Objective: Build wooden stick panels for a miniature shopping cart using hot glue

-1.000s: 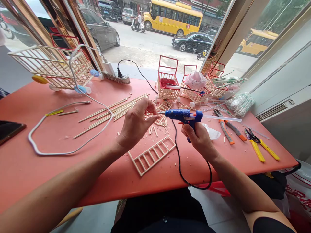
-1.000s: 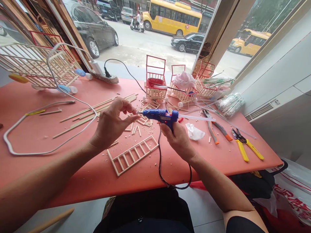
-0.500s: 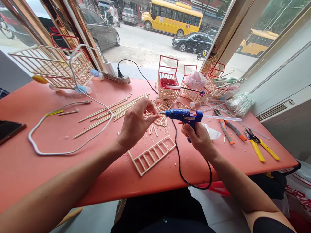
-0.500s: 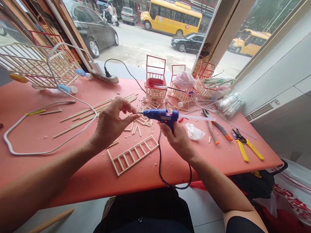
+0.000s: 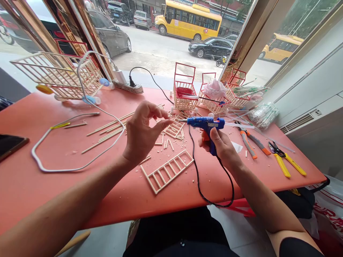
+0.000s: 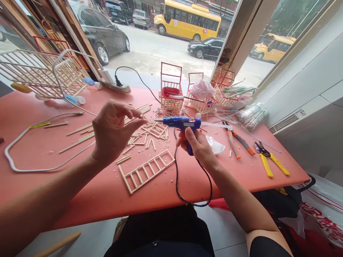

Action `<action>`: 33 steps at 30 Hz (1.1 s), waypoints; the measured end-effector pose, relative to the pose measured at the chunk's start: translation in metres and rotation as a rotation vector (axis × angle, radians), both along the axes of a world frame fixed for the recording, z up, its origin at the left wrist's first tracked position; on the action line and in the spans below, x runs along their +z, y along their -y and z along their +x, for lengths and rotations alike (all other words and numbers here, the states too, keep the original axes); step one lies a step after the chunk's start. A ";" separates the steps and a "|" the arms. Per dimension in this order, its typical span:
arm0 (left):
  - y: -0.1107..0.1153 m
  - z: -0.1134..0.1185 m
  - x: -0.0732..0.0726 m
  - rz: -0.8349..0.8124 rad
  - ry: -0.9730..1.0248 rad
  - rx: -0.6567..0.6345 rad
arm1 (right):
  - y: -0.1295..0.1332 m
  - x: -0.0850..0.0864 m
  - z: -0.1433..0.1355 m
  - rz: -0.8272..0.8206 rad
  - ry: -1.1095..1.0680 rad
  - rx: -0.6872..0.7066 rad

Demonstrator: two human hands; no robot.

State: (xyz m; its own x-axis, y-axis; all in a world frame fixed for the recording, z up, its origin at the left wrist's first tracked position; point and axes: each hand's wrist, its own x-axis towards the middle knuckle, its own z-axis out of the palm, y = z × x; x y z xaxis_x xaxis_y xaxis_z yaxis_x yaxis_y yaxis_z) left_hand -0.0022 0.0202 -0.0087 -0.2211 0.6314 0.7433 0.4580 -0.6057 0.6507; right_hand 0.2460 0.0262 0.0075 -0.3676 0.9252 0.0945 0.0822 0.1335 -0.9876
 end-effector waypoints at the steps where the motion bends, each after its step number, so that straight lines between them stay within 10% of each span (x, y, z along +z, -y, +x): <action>1: -0.002 -0.002 0.001 0.017 0.034 -0.012 | -0.001 0.003 0.001 -0.039 -0.038 0.007; 19: 0.002 -0.001 0.007 -0.131 0.009 -0.039 | 0.005 0.021 0.166 -0.299 0.136 -0.547; 33: 0.011 0.007 0.015 -0.185 -0.025 -0.089 | -0.020 0.005 0.196 -0.417 0.388 -0.684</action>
